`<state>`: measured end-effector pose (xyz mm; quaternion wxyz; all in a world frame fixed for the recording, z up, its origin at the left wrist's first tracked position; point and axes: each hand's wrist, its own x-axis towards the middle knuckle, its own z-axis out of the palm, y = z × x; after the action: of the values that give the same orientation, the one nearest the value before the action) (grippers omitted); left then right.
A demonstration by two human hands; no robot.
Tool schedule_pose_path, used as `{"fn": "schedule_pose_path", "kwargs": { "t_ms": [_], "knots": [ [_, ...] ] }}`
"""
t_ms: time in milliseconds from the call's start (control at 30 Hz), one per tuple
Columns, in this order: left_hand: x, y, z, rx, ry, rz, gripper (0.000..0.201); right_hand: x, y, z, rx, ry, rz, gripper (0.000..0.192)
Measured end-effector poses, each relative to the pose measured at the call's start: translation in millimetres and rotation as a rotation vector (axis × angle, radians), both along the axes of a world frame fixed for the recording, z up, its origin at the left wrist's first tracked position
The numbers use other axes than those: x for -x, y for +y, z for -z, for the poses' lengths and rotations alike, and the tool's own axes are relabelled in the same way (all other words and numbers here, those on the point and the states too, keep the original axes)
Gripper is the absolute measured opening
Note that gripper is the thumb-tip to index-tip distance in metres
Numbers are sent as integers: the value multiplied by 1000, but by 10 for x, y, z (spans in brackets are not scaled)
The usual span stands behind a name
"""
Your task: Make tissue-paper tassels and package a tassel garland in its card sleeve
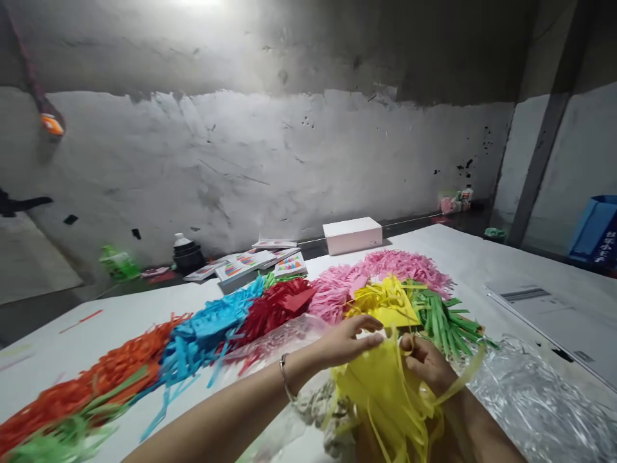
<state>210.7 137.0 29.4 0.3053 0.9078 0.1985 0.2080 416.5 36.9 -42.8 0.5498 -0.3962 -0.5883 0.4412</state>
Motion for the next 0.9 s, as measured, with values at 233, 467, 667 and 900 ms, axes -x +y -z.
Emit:
{"fn": "schedule_pose_path", "kwargs": {
  "t_ms": [233, 467, 667, 900],
  "knots": [
    [762, -825, -79, -161, -77, -161, 24, 439, -387, -352, -381, -375, 146, 11],
    [1758, -1528, -350, -90, -224, -41, 28, 1043, -899, -732, -1121, -779, 385, 24],
    [2073, -1727, -390, 414, -281, -349, 60, 1446, -1213, -885, -1413, -991, 362, 30],
    [2176, -1920, -299, 1069, -486, -231, 50, 1828, -1363, -533, -1272, -800, 271, 27]
  ]
}}
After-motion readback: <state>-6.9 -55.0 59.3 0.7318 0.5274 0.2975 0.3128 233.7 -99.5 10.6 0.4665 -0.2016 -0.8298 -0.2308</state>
